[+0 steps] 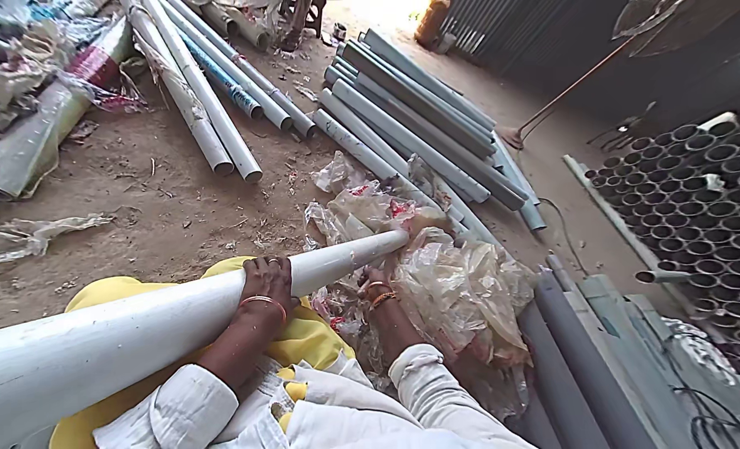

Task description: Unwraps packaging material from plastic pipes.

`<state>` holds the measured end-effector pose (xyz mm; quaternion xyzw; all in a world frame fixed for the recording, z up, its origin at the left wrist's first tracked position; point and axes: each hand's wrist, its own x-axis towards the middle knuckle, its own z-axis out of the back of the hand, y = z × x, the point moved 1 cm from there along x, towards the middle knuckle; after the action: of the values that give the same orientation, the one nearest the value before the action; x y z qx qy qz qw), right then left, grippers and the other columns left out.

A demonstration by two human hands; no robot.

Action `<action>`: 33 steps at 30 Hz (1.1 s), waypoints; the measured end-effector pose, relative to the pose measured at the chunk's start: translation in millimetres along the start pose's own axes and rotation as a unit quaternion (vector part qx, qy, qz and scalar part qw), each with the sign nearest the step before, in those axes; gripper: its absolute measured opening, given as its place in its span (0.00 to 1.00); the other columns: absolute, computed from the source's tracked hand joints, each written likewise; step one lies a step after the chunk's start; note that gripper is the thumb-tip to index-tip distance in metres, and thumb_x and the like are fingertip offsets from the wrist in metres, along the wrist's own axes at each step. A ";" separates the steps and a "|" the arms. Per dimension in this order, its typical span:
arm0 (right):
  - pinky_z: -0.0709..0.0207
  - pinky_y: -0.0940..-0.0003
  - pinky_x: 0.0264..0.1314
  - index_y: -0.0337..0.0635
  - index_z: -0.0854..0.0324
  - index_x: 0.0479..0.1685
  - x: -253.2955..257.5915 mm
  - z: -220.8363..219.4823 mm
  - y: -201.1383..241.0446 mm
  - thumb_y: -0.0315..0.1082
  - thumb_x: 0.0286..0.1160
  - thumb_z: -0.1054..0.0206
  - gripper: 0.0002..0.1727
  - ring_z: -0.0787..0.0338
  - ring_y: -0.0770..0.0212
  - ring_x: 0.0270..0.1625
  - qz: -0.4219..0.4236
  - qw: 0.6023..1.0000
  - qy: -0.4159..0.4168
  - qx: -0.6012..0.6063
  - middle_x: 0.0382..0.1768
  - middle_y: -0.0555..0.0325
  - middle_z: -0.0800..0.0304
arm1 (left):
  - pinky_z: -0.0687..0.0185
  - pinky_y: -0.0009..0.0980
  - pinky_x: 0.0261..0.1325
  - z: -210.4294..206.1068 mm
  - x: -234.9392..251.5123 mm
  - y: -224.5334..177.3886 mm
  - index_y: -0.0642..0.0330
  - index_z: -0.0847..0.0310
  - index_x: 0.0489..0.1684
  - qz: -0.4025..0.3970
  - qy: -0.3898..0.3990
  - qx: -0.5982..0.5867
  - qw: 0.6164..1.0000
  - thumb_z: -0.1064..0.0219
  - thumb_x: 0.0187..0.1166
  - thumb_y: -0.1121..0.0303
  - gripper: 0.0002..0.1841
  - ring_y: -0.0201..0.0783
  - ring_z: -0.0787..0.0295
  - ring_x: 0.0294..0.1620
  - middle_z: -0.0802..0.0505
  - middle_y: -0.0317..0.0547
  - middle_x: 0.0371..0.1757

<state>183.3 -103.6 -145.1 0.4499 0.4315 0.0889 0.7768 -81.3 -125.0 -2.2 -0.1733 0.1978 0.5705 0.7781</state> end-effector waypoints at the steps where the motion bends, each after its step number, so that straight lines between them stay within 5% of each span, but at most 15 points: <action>1: 0.27 0.70 0.25 0.34 0.29 0.58 1.4 6.9 -3.0 0.32 0.91 0.47 0.10 0.27 0.65 0.23 0.002 1.000 -0.003 -0.008 0.32 0.55 0.28 | 0.39 0.59 0.77 0.6 0.9 0.3 0.69 0.40 0.85 0.000 0.000 -0.003 1.000 0.28 0.73 0.42 0.48 0.64 0.30 0.79 0.23 0.68 0.77; 5: 0.28 0.70 0.19 0.35 0.21 0.41 -3.2 15.7 11.1 0.52 0.94 0.48 0.26 0.27 0.66 0.16 0.066 0.993 -0.013 -0.096 0.22 0.56 0.22 | 0.40 0.61 0.78 -4.2 0.7 -1.1 0.70 0.39 0.84 -0.003 -0.009 -0.003 1.000 0.27 0.73 0.42 0.47 0.65 0.30 0.80 0.22 0.68 0.77; 8: 0.17 0.59 0.43 0.31 0.16 0.57 -0.9 2.0 33.2 0.48 0.86 0.33 0.24 0.14 0.56 0.34 0.153 0.957 0.015 -0.245 0.42 0.44 0.12 | 0.40 0.60 0.78 -3.6 0.7 -2.5 0.69 0.39 0.85 -0.001 -0.006 0.008 1.000 0.28 0.73 0.41 0.47 0.66 0.30 0.80 0.23 0.68 0.77; 12: 0.22 0.44 0.65 0.30 0.12 0.51 -7.2 -21.7 47.6 0.44 0.83 0.31 0.21 0.10 0.41 0.56 0.212 0.884 0.029 -0.415 0.50 0.35 0.08 | 0.40 0.61 0.78 -5.0 -0.3 -1.6 0.69 0.39 0.85 0.002 -0.008 0.003 1.000 0.28 0.73 0.42 0.47 0.66 0.31 0.81 0.24 0.69 0.78; 17: 0.26 0.39 0.72 0.25 0.15 0.53 -31.1 -27.3 64.9 0.37 0.85 0.35 0.18 0.14 0.34 0.68 0.228 0.808 0.046 -0.541 0.59 0.28 0.12 | 0.41 0.61 0.79 -5.0 -2.0 -4.4 0.70 0.40 0.86 -0.002 -0.006 0.013 1.000 0.28 0.74 0.42 0.48 0.66 0.32 0.81 0.25 0.69 0.79; 20: 0.22 0.45 0.66 0.26 0.15 0.53 -20.2 -25.9 60.9 0.38 0.85 0.34 0.18 0.11 0.42 0.59 0.189 0.866 0.044 -0.461 0.53 0.33 0.10 | 0.41 0.60 0.79 -5.1 -1.5 -3.8 0.70 0.41 0.86 -0.002 -0.005 0.015 1.000 0.29 0.74 0.42 0.48 0.65 0.32 0.81 0.25 0.69 0.79; 22: 0.18 0.61 0.47 0.29 0.18 0.53 -5.6 -24.9 48.4 0.39 0.85 0.34 0.17 0.12 0.58 0.38 0.133 0.937 0.034 -0.321 0.40 0.45 0.11 | 0.40 0.60 0.79 -5.5 -1.4 -3.5 0.70 0.42 0.86 -0.002 -0.004 0.018 1.000 0.29 0.74 0.42 0.48 0.65 0.32 0.81 0.26 0.69 0.79; 24: 0.19 0.68 0.38 0.28 0.22 0.59 -5.4 -22.7 41.3 0.36 0.87 0.35 0.17 0.16 0.63 0.30 0.085 0.976 0.031 -0.200 0.37 0.47 0.15 | 0.41 0.61 0.79 -6.1 -1.3 -2.8 0.70 0.41 0.86 -0.002 -0.009 0.011 1.000 0.28 0.73 0.42 0.48 0.66 0.31 0.81 0.25 0.70 0.79; 26: 0.22 0.71 0.33 0.29 0.28 0.65 -11.1 -16.9 35.0 0.33 0.88 0.38 0.17 0.19 0.65 0.28 0.046 0.993 0.042 -0.101 0.36 0.49 0.19 | 0.41 0.60 0.79 -4.8 -0.9 -2.5 0.70 0.41 0.86 -0.001 -0.005 0.013 1.000 0.28 0.74 0.41 0.48 0.66 0.32 0.81 0.25 0.69 0.79; 29: 0.24 0.73 0.26 0.32 0.28 0.60 -11.5 -7.7 24.9 0.33 0.86 0.36 0.14 0.21 0.66 0.23 0.008 0.998 0.064 -0.024 0.31 0.53 0.22 | 0.41 0.60 0.80 -2.0 -0.4 -3.0 0.69 0.41 0.86 0.001 0.003 0.020 1.000 0.29 0.74 0.41 0.48 0.65 0.32 0.81 0.27 0.69 0.80; 33: 0.23 0.73 0.26 0.31 0.26 0.59 -22.1 1.7 29.7 0.40 0.93 0.44 0.17 0.19 0.65 0.23 0.027 0.996 0.054 -0.070 0.33 0.51 0.19 | 0.40 0.60 0.79 -3.4 0.4 -1.3 0.68 0.38 0.85 0.002 -0.005 0.003 1.000 0.28 0.73 0.41 0.47 0.65 0.31 0.80 0.23 0.68 0.78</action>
<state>178.5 -99.1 -108.6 0.4006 0.4532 0.1640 0.7792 -80.4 -126.7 -5.3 -0.1679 0.1956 0.5724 0.7784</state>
